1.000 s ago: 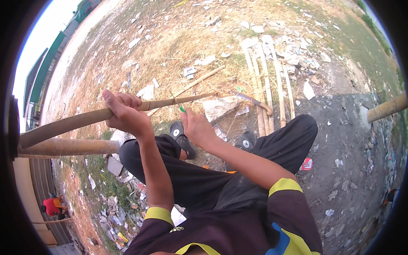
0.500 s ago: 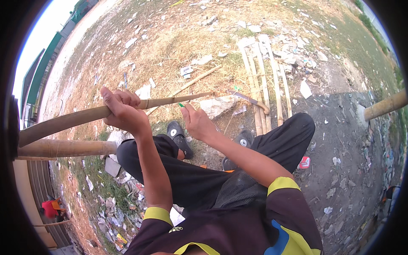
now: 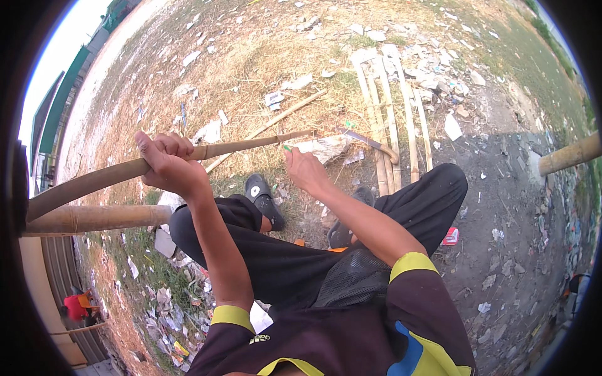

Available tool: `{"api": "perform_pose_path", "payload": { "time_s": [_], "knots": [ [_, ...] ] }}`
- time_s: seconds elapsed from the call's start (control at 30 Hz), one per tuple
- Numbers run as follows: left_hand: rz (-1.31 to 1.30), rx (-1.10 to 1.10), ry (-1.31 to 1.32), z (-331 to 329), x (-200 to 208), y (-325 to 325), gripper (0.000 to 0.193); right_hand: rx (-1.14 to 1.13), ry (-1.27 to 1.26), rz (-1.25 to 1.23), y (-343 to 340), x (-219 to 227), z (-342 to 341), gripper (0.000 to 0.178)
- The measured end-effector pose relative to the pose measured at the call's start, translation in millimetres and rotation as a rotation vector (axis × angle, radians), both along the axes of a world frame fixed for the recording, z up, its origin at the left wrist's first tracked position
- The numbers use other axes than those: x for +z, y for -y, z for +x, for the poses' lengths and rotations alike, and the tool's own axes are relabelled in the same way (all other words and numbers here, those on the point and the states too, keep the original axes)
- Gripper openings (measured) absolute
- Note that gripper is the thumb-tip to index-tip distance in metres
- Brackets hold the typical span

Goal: The person sits on the ground and uses a small knife to shave the surface of a long bamboo stick. They hold the stick with their left hand and scrape the knife along its length with their right hand, removing thin strips of bamboo.

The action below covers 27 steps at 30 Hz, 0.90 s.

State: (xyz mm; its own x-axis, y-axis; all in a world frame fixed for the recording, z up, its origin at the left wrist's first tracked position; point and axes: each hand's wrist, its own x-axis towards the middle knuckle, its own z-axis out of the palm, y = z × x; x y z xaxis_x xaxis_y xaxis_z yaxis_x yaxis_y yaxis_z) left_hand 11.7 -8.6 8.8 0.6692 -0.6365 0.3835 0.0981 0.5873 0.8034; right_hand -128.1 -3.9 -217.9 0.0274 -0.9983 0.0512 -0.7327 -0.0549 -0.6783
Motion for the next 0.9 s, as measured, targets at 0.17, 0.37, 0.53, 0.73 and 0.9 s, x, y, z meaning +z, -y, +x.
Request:
{"api": "perform_pose_path", "payload": {
  "time_s": [0.17, 0.37, 0.53, 0.73, 0.9],
  "knots": [
    [-0.023, -0.052, 0.010, -5, 4, -2, 0.052, 0.086, -0.012, 0.174, -1, -10, -10, 0.033],
    [-0.081, -0.092, 0.052, -4, -3, -3, 0.051, -0.162, -0.078, 0.127, -7, -74, -37, 0.042],
    [-0.079, -0.148, 0.048, -4, -2, -2, 0.050, -0.036, 0.187, 0.025, 3, -22, -11, 0.041],
    [-0.119, -0.239, 0.073, -4, -5, 0, 0.050, -0.095, -0.259, 0.336, 30, -116, -60, 0.045],
    [-0.102, -0.247, 0.081, 1, -7, -2, 0.051, -0.036, 0.048, 0.257, 20, -48, -44, 0.049]
  ]
}}
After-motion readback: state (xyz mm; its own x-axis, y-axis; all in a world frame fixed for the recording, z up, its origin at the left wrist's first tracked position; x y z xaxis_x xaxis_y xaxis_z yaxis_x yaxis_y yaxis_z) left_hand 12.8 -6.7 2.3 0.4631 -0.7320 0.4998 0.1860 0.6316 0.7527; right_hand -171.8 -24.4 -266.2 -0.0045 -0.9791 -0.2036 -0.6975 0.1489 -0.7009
